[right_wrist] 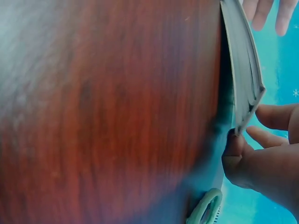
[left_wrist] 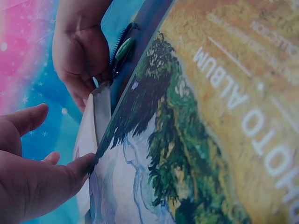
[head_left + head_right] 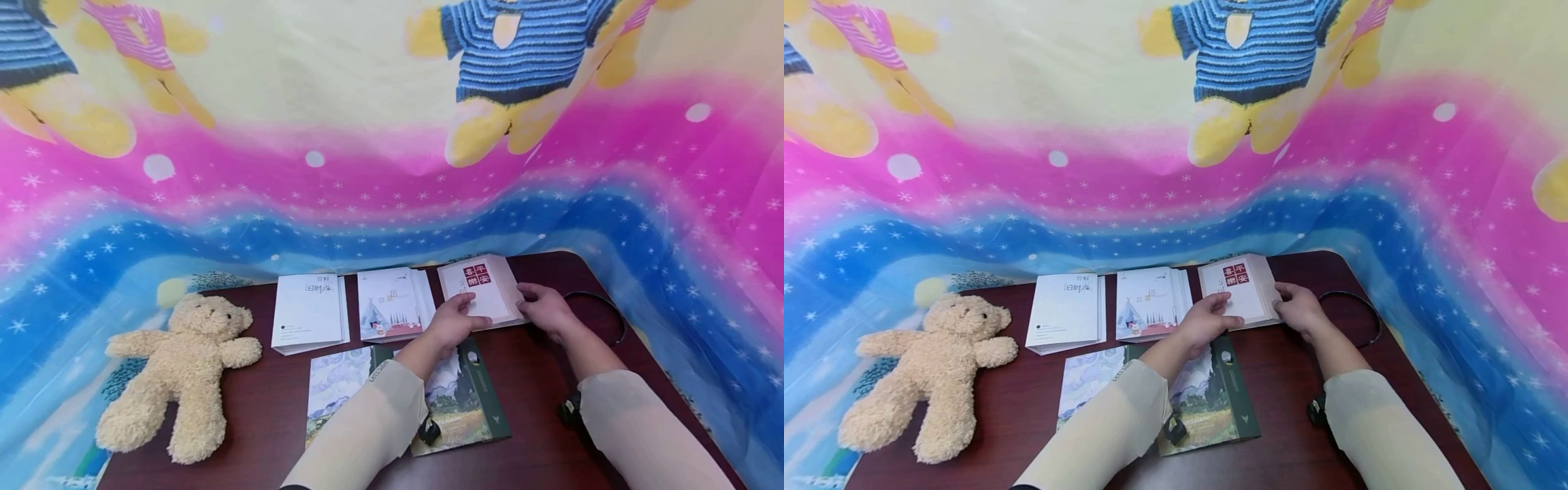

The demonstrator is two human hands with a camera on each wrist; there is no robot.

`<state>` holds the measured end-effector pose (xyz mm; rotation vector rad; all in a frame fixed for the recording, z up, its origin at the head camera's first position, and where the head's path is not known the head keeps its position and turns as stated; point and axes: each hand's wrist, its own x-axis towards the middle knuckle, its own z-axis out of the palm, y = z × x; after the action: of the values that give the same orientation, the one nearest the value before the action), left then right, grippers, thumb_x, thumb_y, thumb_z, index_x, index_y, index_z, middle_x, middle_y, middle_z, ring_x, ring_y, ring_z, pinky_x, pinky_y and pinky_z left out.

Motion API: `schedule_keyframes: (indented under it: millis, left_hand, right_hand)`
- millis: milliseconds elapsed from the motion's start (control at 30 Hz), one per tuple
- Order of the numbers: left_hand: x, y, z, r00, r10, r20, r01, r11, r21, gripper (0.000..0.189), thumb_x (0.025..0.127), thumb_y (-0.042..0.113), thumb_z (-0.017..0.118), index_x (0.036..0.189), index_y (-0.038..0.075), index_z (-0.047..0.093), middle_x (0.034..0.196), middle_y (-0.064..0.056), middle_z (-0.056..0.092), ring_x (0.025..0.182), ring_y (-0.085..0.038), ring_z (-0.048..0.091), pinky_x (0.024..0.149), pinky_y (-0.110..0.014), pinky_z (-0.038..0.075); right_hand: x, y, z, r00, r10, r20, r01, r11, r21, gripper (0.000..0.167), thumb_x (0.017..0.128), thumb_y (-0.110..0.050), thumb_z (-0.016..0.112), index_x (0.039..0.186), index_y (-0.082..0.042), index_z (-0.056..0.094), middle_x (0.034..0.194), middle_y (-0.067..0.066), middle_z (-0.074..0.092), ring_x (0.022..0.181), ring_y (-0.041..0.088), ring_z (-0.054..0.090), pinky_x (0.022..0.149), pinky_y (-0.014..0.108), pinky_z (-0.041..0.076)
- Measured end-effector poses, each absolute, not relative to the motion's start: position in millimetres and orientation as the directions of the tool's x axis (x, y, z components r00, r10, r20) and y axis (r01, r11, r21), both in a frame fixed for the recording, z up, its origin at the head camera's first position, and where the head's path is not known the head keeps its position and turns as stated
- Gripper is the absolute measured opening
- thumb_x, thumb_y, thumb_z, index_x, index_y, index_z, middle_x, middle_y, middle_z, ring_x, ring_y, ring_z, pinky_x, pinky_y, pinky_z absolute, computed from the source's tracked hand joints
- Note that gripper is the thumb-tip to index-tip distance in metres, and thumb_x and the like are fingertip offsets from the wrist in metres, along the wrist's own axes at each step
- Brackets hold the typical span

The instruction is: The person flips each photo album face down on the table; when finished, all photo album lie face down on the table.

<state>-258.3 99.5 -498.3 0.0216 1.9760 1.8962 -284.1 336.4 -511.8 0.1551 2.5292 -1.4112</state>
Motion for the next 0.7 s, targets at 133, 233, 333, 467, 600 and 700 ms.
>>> schedule_keyframes:
  millis: [133,233,333,467,600,700]
  left_hand:
    - [-258.9,98.5,-498.1,-0.922,0.281,-0.268,-0.253,0.087,0.963,0.070,0.086,0.017,0.085,0.150,0.012,0.056,0.155,-0.008,0.050,0.147,-0.025,0.042,0.115,-0.042,0.042]
    - [-259.8,98.1,-498.4,-0.923,0.280,-0.264,-0.251,0.084,0.964,0.071,0.086,0.016,0.085,0.150,0.012,0.056,0.156,-0.009,0.050,0.147,-0.025,0.042,0.115,-0.042,0.042]
    - [-260.9,97.3,-499.2,-0.924,0.281,-0.258,-0.246,0.077,0.966,0.070,0.086,0.016,0.085,0.150,0.012,0.056,0.156,-0.010,0.050,0.147,-0.026,0.042,0.115,-0.042,0.042]
    - [-262.4,95.6,-500.4,-0.926,0.282,-0.253,-0.240,0.077,0.968,0.070,0.086,0.016,0.085,0.150,0.012,0.056,0.155,-0.011,0.050,0.146,-0.028,0.043,0.115,-0.043,0.041]
    - [-262.7,94.0,-499.7,-0.924,0.287,-0.253,-0.239,0.083,0.967,0.070,0.087,0.016,0.083,0.151,0.012,0.054,0.155,-0.011,0.050,0.146,-0.029,0.043,0.115,-0.044,0.041]
    - [-261.9,92.8,-498.2,-0.922,0.287,-0.259,-0.242,0.096,0.966,0.069,0.088,0.017,0.083,0.151,0.012,0.054,0.155,-0.010,0.051,0.145,-0.030,0.044,0.114,-0.045,0.043]
  right_hand:
    - [-282.4,336.4,-511.8,-0.965,-0.025,-0.260,0.201,0.566,-0.800,0.063,0.105,-0.011,0.054,0.160,0.005,0.028,0.157,0.034,0.034,0.137,0.047,0.041,0.104,0.052,0.047]
    - [-282.2,335.4,-512.6,-0.968,-0.024,-0.248,0.188,0.581,-0.792,0.064,0.105,-0.012,0.056,0.160,0.006,0.029,0.156,0.035,0.035,0.138,0.048,0.040,0.107,0.056,0.044]
    - [-282.5,333.6,-513.2,-0.971,-0.031,-0.238,0.174,0.592,-0.787,0.065,0.104,-0.011,0.057,0.159,0.007,0.029,0.154,0.036,0.037,0.136,0.049,0.042,0.107,0.057,0.044]
    - [-283.1,331.0,-513.7,-0.973,-0.034,-0.229,0.162,0.608,-0.777,0.065,0.103,-0.011,0.058,0.159,0.007,0.030,0.152,0.035,0.039,0.134,0.049,0.046,0.106,0.057,0.045]
    - [-282.5,327.9,-512.4,-0.975,-0.034,-0.220,0.152,0.621,-0.769,0.066,0.103,-0.012,0.059,0.159,0.007,0.030,0.152,0.035,0.039,0.133,0.049,0.045,0.106,0.058,0.045]
    - [-280.7,324.5,-510.0,-0.977,-0.033,-0.209,0.141,0.631,-0.762,0.067,0.103,-0.013,0.060,0.159,0.006,0.030,0.153,0.035,0.038,0.133,0.049,0.044,0.106,0.060,0.044]
